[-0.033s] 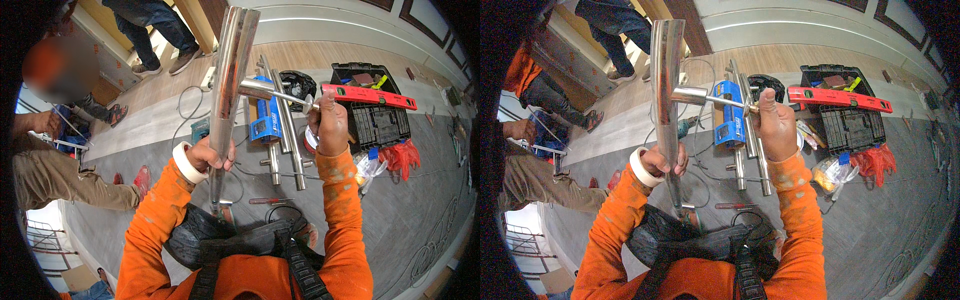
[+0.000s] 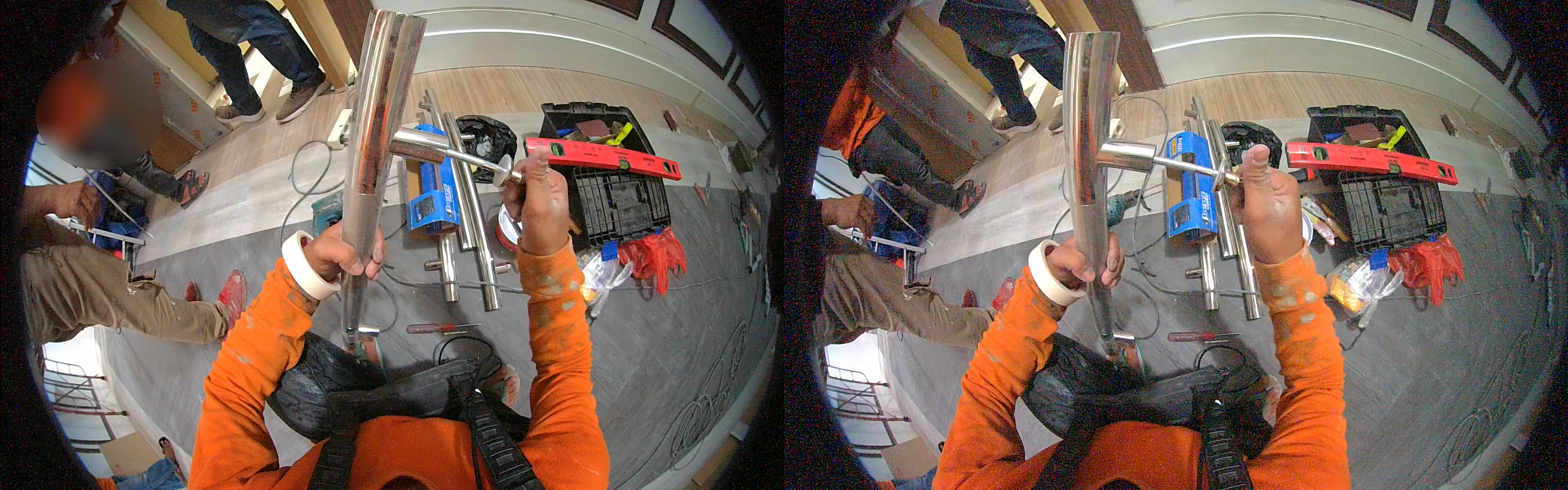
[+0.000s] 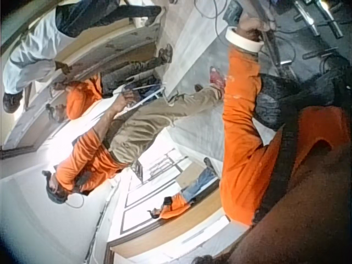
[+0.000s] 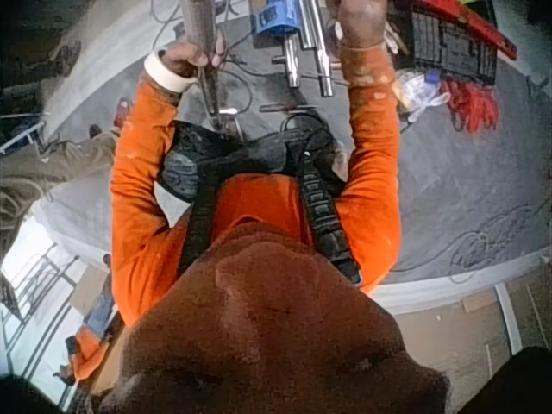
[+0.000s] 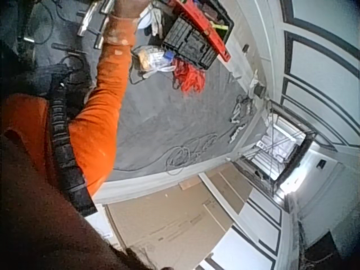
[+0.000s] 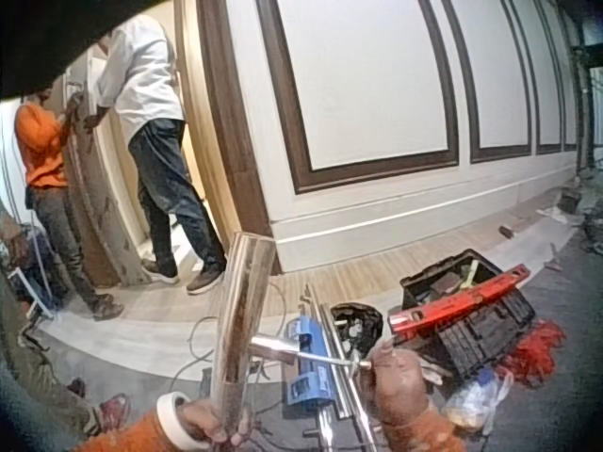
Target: The person assembles a metal door handle by inserting a screw through the handle bracket and placing a plastic washer and metal cover onto the screw.
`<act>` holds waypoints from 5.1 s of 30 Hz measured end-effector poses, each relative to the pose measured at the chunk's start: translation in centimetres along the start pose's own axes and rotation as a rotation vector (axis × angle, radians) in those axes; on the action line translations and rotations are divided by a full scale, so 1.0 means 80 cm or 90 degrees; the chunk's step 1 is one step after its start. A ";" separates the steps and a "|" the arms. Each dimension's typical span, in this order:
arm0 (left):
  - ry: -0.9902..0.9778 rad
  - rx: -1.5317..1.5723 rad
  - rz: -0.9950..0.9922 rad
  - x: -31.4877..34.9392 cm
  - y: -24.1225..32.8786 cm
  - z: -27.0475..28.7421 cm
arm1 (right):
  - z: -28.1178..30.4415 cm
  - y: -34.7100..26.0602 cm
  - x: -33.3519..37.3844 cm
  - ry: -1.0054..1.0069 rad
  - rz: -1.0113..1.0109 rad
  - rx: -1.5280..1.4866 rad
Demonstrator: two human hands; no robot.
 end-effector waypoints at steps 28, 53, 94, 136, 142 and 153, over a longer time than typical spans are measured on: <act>0.051 -0.033 0.017 -0.007 0.011 -0.004 | 0.004 0.010 -0.005 -0.047 -0.071 -0.124; 0.205 -0.399 -0.193 -0.037 0.179 -0.012 | 0.041 -0.061 -0.111 0.047 0.079 -0.051; 0.531 -0.559 -0.162 0.034 0.221 0.023 | -0.062 0.204 -0.303 -0.232 0.055 0.410; 0.737 -0.215 -0.201 0.169 0.150 0.078 | 0.169 0.208 -0.673 0.068 -0.056 0.090; 0.715 -0.284 -0.147 0.138 0.160 0.077 | 0.168 0.190 -0.625 -0.015 -0.122 -0.282; 0.693 -0.262 -0.146 0.128 0.151 0.077 | 0.157 0.176 -0.605 0.126 -0.214 0.063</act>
Point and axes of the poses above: each hand's wrist, its own x-axis away from the middle knuckle, its own z-axis out of the back of the hand, y = z × x, the point moved 9 cm from there along -x, towards the middle knuckle, and after that the axes turned 4 degrees about -z, right-handed, at the moved point
